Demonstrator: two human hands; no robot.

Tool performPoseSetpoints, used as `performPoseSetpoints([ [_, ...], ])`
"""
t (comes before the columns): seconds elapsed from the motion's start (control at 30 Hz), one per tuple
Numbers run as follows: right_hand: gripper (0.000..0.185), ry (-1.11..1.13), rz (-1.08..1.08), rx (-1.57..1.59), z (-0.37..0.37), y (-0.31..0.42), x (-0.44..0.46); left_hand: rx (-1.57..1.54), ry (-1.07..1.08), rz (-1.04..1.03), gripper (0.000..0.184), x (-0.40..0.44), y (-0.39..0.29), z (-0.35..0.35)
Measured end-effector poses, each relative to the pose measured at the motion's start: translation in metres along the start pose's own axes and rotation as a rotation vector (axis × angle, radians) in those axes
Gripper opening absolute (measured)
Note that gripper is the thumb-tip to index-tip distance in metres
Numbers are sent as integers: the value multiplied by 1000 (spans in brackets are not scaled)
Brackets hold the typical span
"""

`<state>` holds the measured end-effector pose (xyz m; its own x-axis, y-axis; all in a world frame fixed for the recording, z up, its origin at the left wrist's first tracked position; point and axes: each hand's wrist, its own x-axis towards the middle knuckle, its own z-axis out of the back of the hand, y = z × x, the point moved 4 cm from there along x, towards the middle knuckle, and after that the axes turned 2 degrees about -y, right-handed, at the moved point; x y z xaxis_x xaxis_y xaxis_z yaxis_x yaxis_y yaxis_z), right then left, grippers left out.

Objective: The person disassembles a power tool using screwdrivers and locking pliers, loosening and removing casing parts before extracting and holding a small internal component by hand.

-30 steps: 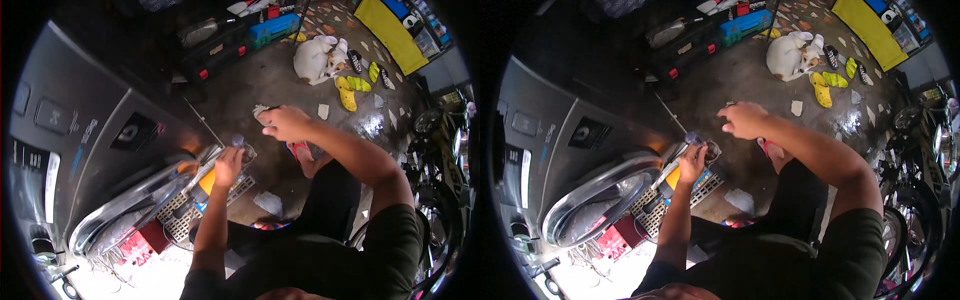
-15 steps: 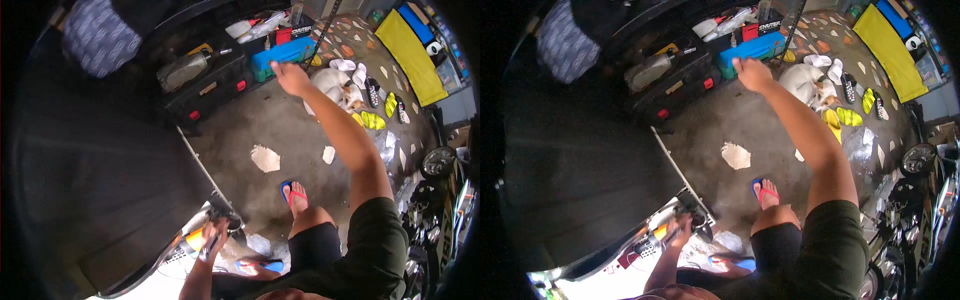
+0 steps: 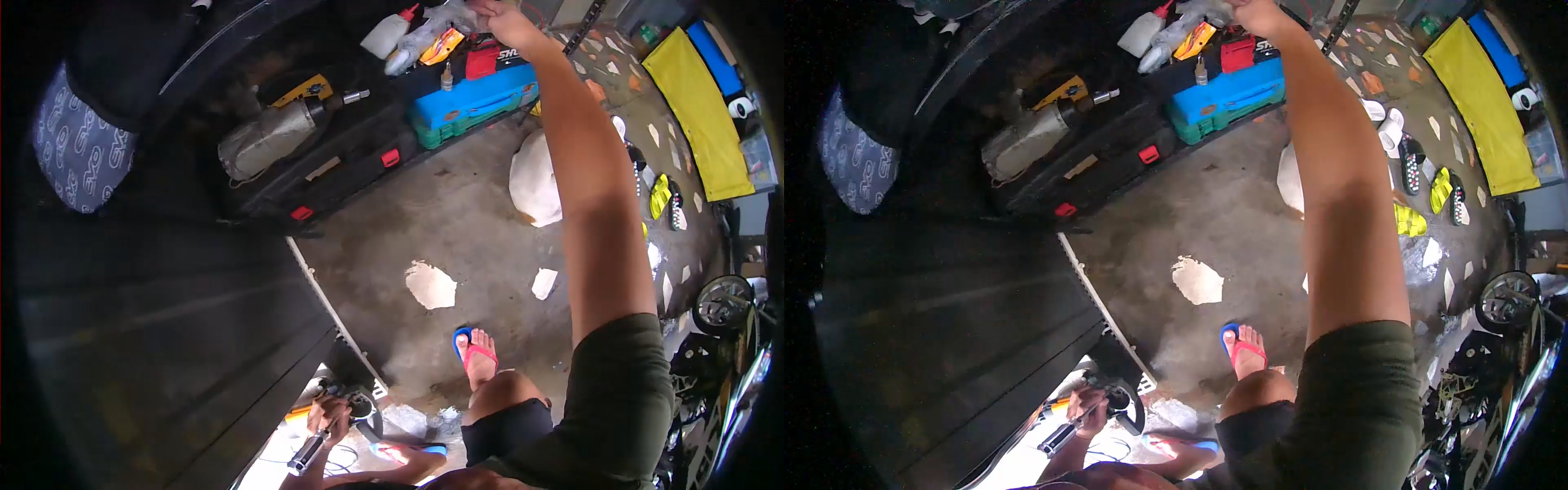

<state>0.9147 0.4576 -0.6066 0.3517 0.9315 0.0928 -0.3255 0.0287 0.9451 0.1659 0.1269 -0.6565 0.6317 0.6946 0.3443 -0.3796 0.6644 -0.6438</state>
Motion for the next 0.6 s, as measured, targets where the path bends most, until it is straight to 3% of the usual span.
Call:
performPoseSetpoints([
  [0.03, 39, -162, 311, -478, 5, 15, -4, -38, 4, 11, 21, 0, 2, -1],
  [0.13, 37, -569, 288, -639, 8, 27, -53, -2, 22, -7, 19, 0, 5, 0],
  [0.17, 34, -615, 162, -595, 10, 15, -56, 25, -2, 7, 18, -4, 5, 0],
  [0.3, 38, -390, -87, -864, 16, -27, -49, 34, 53, -4, 24, -8, 8, -1],
  [0.4, 38, -382, 27, -1239, -19, 6, -62, 44, 80, 32, 22, -11, 9, 0],
  [0.43, 36, -431, 87, -1222, -30, 21, -69, 22, 68, 21, 23, -11, 9, 0],
  [0.53, 31, -499, 551, -870, -50, 35, -59, 87, 131, 20, 24, -10, 9, 1],
  [0.57, 28, -372, 627, -823, -63, 24, -55, 51, 114, 42, 25, -14, 11, 1],
  [0.6, 28, -368, 566, -887, -65, 11, -56, 31, 91, 31, 22, -17, 14, 2],
])
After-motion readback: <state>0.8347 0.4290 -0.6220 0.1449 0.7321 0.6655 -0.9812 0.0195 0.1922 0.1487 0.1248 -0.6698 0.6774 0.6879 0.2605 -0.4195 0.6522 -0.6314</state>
